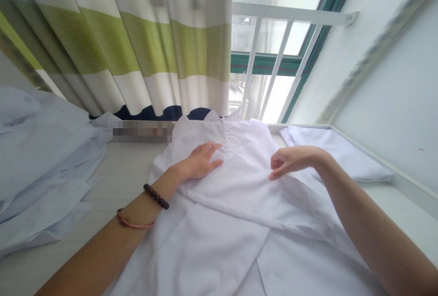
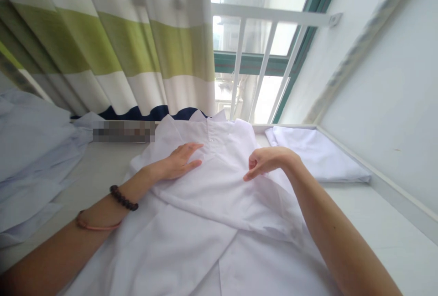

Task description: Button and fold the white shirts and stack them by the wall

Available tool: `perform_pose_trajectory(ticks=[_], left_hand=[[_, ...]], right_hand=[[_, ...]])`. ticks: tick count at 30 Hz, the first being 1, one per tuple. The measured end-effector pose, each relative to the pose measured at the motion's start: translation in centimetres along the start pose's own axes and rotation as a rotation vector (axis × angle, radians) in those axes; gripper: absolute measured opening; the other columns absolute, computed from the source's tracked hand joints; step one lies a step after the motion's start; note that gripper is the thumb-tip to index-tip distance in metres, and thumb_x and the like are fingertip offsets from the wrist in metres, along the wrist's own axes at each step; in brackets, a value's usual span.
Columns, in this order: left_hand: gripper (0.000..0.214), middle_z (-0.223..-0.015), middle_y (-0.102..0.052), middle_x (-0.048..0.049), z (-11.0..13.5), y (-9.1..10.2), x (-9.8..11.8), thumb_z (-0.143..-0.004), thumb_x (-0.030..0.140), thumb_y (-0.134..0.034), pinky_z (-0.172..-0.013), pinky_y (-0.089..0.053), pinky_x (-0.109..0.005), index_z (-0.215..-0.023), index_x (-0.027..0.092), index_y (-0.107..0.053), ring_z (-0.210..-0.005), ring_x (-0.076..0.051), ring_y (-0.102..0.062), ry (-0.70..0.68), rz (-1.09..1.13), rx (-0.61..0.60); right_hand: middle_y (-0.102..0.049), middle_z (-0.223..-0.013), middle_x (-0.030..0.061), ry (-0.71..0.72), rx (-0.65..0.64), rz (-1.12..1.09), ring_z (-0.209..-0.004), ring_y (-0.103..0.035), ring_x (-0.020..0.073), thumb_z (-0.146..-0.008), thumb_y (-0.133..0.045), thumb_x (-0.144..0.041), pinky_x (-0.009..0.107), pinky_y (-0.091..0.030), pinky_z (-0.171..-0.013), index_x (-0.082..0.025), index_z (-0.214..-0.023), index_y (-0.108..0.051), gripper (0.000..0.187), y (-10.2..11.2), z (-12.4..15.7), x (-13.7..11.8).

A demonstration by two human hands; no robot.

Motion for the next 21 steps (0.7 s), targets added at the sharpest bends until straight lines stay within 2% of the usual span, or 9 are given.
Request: perform_pose_trajectory(ticks=[2,4,7,11,14,17,21], left_hand=[[0.064,-0.153,-0.026,-0.0103,0.5,-0.8,-1.0,-0.094,0.052,-0.028,-0.115,-0.013,-0.050,-0.149,0.020,-0.023,-0.142,-0.028,-0.019,0.054,-0.052,0.002],[0.064,-0.156,-0.021,-0.0077,0.8,-1.3,-1.9,-0.094,0.054,-0.022,-0.115,-0.007,-0.051,-0.150,0.023,-0.020,-0.144,-0.027,-0.013,0.078,-0.092,-0.007],[0.065,-0.157,-0.016,-0.0046,0.7,-2.0,-2.6,-0.093,0.059,-0.019,-0.115,-0.005,-0.052,-0.150,0.027,-0.022,-0.144,-0.026,-0.010,0.091,-0.118,-0.055],[0.065,-0.157,-0.014,-0.0032,-0.1,-2.0,-2.8,-0.093,0.060,-0.019,-0.114,-0.005,-0.052,-0.149,0.029,-0.023,-0.145,-0.025,-0.009,0.087,-0.128,-0.067],[0.063,-0.156,-0.017,-0.0025,-0.3,-1.8,-3.0,-0.093,0.060,-0.021,-0.115,-0.007,-0.051,-0.149,0.030,-0.024,-0.144,-0.025,-0.012,0.074,-0.131,-0.055],[0.062,-0.155,-0.020,-0.0022,-0.3,-1.6,-3.2,-0.093,0.059,-0.022,-0.114,-0.010,-0.050,-0.148,0.031,-0.027,-0.144,-0.025,-0.015,0.059,-0.129,-0.051],[0.061,-0.155,-0.020,-0.0023,-0.4,-1.3,-3.2,-0.093,0.058,-0.022,-0.114,-0.011,-0.051,-0.147,0.031,-0.028,-0.143,-0.024,-0.016,0.064,-0.136,-0.059]], right_hand=[[-0.056,-0.064,0.0011,0.080,-0.065,-0.004,-0.064,-0.053,0.0175,-0.063,-0.069,-0.057,0.029,-0.035,-0.055,-0.020,-0.063,-0.057,0.039,-1.0,-0.3,0.0],[-0.056,-0.064,-0.0002,0.142,-0.120,-0.094,-0.064,-0.054,0.0165,-0.063,-0.069,-0.052,0.028,-0.037,-0.057,-0.020,-0.064,-0.057,0.035,-1.8,-0.6,0.1],[-0.065,-0.080,0.0023,0.149,-0.185,-0.308,-0.076,-0.060,0.0195,-0.063,-0.071,-0.046,0.027,-0.042,-0.063,-0.018,-0.082,-0.066,0.034,-2.7,-0.6,0.8],[-0.068,-0.097,0.0070,0.067,-0.230,-0.389,-0.087,-0.064,0.0222,-0.059,-0.076,-0.042,0.025,-0.045,-0.064,-0.017,-0.102,-0.066,0.050,-3.6,0.1,2.6],[-0.068,-0.107,0.0076,0.085,-0.300,-0.453,-0.096,-0.064,0.0236,-0.056,-0.079,-0.042,0.024,-0.049,-0.070,-0.017,-0.113,-0.063,0.065,-4.7,0.9,3.1],[-0.069,-0.106,0.0048,0.124,-0.374,-0.497,-0.101,-0.064,0.0246,-0.052,-0.083,-0.041,0.024,-0.050,-0.078,-0.017,-0.107,-0.067,0.063,-5.9,1.4,3.2],[-0.072,-0.099,0.0025,0.148,-0.372,-0.520,-0.096,-0.066,0.0236,-0.051,-0.085,-0.038,0.024,-0.052,-0.079,-0.016,-0.097,-0.070,0.053,-6.1,1.6,3.6]])
Point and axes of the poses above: each hand's wrist, its own z-axis away from the middle knuckle, its own y-axis out of the back of the hand, x = y × z, the point moved 10 cm from there along -z, towards the middle knuckle
